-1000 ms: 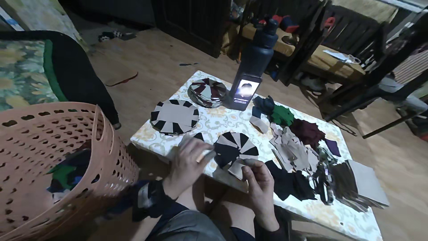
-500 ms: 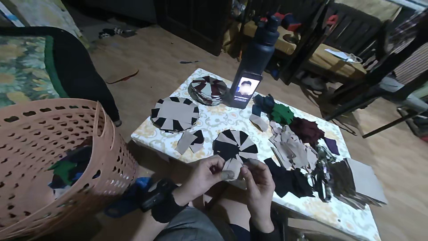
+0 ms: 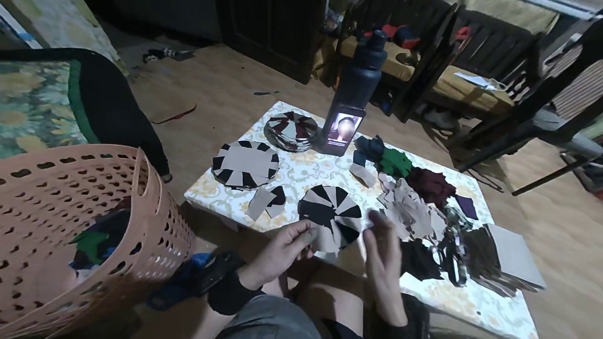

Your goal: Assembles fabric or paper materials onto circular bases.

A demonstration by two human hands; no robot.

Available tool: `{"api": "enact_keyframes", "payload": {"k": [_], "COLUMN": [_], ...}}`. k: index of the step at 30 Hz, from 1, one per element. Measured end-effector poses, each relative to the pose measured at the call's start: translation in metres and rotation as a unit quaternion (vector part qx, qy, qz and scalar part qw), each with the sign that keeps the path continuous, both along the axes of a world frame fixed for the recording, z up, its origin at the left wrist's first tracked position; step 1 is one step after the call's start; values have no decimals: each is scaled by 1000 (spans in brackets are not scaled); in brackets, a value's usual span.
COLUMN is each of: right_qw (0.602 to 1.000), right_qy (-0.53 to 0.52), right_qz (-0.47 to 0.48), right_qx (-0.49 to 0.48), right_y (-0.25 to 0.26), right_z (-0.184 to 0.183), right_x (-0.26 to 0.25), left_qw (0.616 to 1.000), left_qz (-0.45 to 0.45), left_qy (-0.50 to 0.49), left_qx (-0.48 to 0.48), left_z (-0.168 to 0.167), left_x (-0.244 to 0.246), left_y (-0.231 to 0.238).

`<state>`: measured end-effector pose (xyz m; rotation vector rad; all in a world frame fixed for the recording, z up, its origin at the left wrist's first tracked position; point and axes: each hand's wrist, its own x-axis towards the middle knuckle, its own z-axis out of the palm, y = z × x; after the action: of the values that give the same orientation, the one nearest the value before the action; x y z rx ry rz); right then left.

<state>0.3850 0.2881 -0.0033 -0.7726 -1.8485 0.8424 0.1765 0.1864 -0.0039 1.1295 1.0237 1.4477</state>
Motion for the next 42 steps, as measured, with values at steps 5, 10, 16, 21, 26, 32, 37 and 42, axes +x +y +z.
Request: {"api": "enact_keyframes", "payload": {"k": [5, 10, 16, 21, 26, 32, 37, 42], "right_qw": [944, 925, 920, 946, 953, 958, 971, 982], "right_qy": [152, 170, 148, 120, 115, 120, 118, 111], "right_qz": [200, 203, 211, 180, 159, 143, 113, 85], "right_qx": [-214, -274, -295, -242, -231, -220, -173, -130], "right_y": [-35, -38, -39, -23, -7, -4, 9, 28], "right_z": [2, -2, -11, 0, 5, 4, 12, 22], "right_x": [-26, -19, -16, -29, -43, -51, -58, -66], "left_qw": [989, 979, 981, 971, 960, 957, 949, 938], "left_qz": [6, 31, 26, 54, 74, 87, 123, 146], "left_qy": [112, 180, 180, 228, 263, 270, 283, 310], "left_qx": [101, 90, 67, 42, 56, 57, 70, 46], "left_z": [-2, -12, -25, -15, -5, -7, 5, 16], "left_x": [-2, -15, -22, -34, -42, -46, -49, -51], "left_y": [-5, -20, -28, -15, -7, -4, 11, 31]}}
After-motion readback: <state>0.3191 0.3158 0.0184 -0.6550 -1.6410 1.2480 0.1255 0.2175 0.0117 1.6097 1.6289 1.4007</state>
